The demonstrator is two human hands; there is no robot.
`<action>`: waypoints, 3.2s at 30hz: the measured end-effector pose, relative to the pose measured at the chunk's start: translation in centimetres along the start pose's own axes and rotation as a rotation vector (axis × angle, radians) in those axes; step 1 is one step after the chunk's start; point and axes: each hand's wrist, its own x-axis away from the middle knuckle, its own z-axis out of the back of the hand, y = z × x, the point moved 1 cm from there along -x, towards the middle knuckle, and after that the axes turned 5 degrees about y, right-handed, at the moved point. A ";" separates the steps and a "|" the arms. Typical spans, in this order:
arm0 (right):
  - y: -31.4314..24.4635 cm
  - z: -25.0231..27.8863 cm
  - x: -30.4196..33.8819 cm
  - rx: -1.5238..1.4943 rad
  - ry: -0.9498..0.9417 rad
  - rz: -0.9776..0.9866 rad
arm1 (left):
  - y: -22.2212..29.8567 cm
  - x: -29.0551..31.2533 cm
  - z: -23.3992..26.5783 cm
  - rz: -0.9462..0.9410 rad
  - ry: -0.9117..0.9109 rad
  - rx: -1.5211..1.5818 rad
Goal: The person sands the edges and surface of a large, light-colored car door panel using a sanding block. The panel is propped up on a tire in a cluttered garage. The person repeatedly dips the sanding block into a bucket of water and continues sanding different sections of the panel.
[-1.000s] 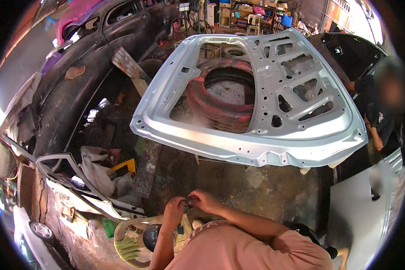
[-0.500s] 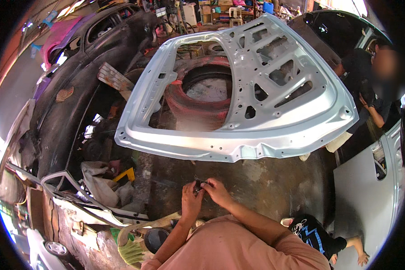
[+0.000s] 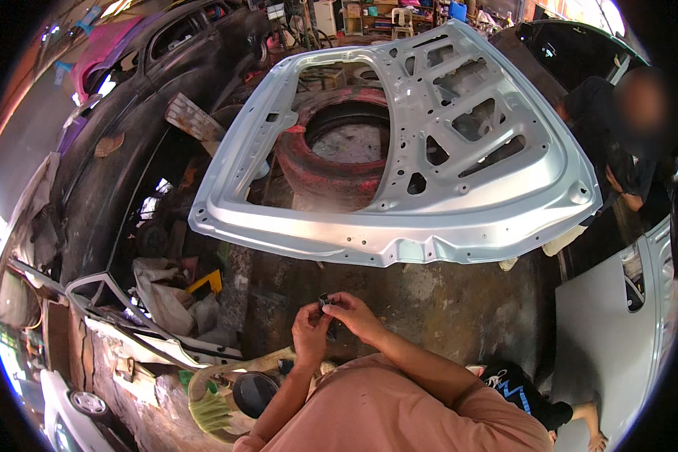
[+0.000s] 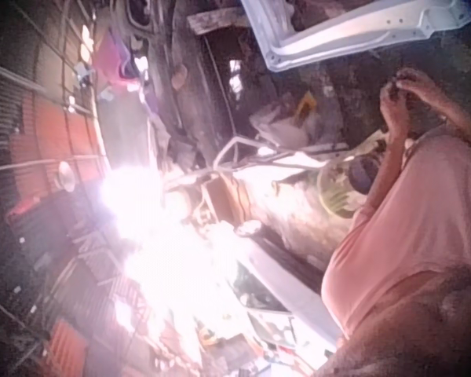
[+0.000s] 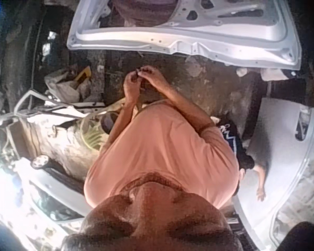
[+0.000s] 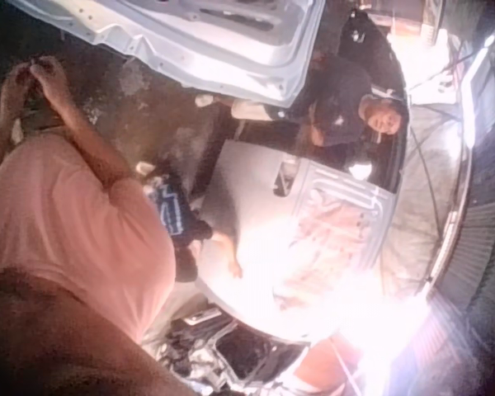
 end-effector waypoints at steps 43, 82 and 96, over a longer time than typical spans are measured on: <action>-0.8 0.5 1.7 0.111 0.233 0.005 | 26.7 2.2 12.3 -1.045 -1.099 -0.842; -6.5 5.4 1.5 0.582 -0.205 0.347 | 1.5 -0.5 -1.0 0.254 -0.226 0.215; -7.1 6.2 -0.2 0.605 -0.129 0.635 | 5.0 -1.7 -2.6 0.012 -0.161 0.020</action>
